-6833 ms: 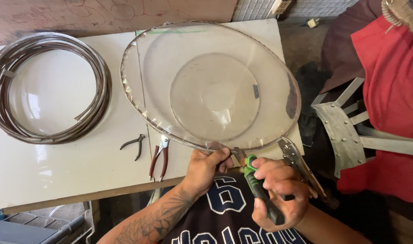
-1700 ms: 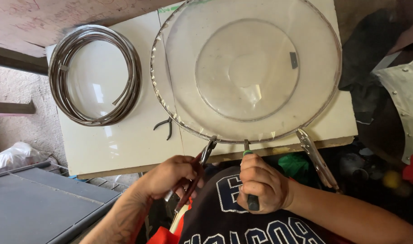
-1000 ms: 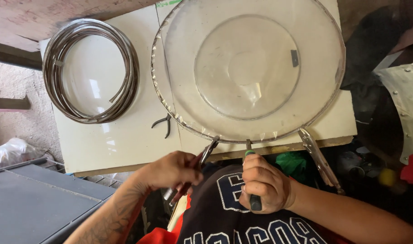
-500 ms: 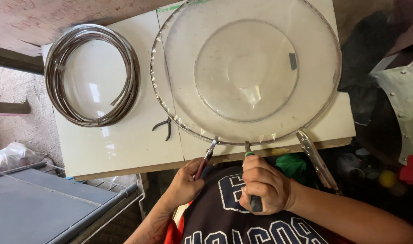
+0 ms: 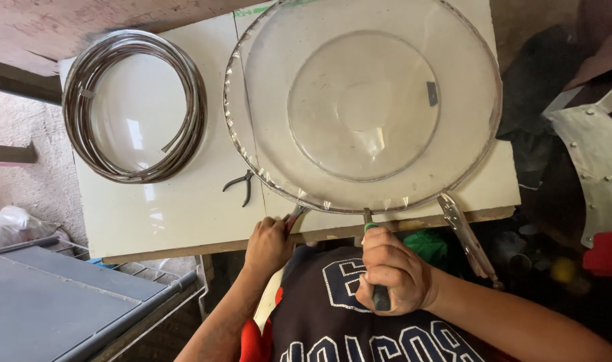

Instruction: The person uses pliers and a screwdriver to manipulate the metal frame of a lampshade. They work on the rim, adjusting and securing the structure while the lampshade rests on a white table.

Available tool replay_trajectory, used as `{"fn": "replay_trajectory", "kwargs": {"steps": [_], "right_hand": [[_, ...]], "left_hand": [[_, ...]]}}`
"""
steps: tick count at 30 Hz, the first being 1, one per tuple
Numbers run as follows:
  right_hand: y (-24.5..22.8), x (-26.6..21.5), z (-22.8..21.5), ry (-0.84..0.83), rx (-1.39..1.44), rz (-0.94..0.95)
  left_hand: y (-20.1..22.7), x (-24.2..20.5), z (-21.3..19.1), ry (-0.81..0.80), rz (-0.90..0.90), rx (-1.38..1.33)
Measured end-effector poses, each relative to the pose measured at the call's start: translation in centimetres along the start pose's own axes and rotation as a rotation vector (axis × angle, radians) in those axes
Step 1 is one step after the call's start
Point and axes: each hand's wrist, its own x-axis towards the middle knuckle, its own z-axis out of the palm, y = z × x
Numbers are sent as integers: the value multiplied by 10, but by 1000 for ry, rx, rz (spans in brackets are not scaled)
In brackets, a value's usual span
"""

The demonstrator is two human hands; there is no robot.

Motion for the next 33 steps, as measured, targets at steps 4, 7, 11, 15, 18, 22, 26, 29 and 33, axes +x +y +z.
{"fn": "replay_trajectory", "kwargs": {"steps": [4, 7, 11, 15, 18, 22, 26, 29, 33], "right_hand": [[0, -5, -1, 17, 12, 1], [-1, -6, -3, 18, 9, 15], [-1, -4, -2, 28, 0, -5], [-2, -5, -5, 24, -10, -20], [0, -9, -9, 2, -21, -33], [0, -15, -13, -25, -30, -22], [-2, -19, -17, -18, -71, -51], [-5, -26, -24, 20, -79, -36], [-16, -26, -26, 242, -93, 60]], "left_hand": [[17, 21, -19, -224, -175, 3], [51, 37, -55, -130, -360, -407], [75, 48, -72, -184, -539, -1494], [81, 57, -62, -187, -473, -1557], [96, 63, -70, -176, -426, -1579], [108, 64, -65, -154, -496, -1661], [124, 63, -71, -157, -596, -1659], [132, 66, -73, -135, -594, -1687], [131, 67, -60, -119, -619, -1680]]}}
